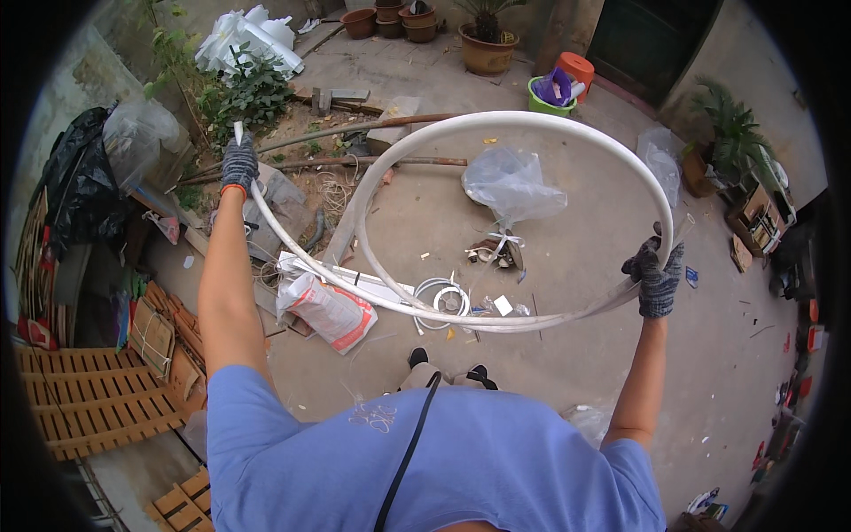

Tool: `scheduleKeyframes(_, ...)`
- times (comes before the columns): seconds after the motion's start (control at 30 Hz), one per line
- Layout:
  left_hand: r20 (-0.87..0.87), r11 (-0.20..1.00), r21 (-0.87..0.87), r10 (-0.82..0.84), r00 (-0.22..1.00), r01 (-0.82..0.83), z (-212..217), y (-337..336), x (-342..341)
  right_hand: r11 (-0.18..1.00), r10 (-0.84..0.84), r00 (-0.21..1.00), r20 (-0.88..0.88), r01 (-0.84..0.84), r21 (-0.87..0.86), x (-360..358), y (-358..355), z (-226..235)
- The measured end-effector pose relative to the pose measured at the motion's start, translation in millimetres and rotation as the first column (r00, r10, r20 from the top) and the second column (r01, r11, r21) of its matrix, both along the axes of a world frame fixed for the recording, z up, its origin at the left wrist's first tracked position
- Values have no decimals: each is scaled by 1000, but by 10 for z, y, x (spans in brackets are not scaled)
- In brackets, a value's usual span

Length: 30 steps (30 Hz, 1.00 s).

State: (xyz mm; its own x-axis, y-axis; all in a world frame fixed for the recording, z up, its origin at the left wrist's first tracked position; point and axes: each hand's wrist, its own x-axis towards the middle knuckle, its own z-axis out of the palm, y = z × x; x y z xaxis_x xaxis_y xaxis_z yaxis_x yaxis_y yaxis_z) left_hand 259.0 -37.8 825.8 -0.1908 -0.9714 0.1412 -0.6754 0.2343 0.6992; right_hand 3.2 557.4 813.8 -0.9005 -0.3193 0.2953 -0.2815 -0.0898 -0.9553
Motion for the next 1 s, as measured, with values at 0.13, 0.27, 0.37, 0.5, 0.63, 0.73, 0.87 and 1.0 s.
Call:
scheduleKeyframes(0.13,481,722,-219,-505,717,656,-142,577,-628,941,267,964,7,-263,215,38,-480,421)
scheduleKeyframes(0.27,149,463,-157,-862,485,872,-70,1444,-1005,897,271,926,-263,-145,417,-165,-594,247)
scheduleKeyframes(0.37,-452,421,222,-755,476,879,164,1874,-1040,886,180,979,-99,-117,450,-194,-616,239)
scheduleKeyframes(0.5,295,313,-552,-794,532,773,-95,1714,-1230,903,185,955,-233,-71,424,-262,-612,7)
scheduleKeyframes(0.63,107,573,-534,-683,723,621,-593,1002,-1333,914,184,966,-180,-100,394,-194,-682,42)
scheduleKeyframes(0.73,-675,857,201,-230,701,475,-607,845,-1208,907,118,993,-21,-100,408,-213,-572,85)
scheduleKeyframes(0.87,-536,989,10,-117,836,145,-805,720,-876,936,41,997,63,-61,347,-309,-549,-55)
scheduleKeyframes(1.0,-411,982,-111,94,907,-152,-1287,1070,-709,946,-9,988,153,-41,322,-308,-632,-92)
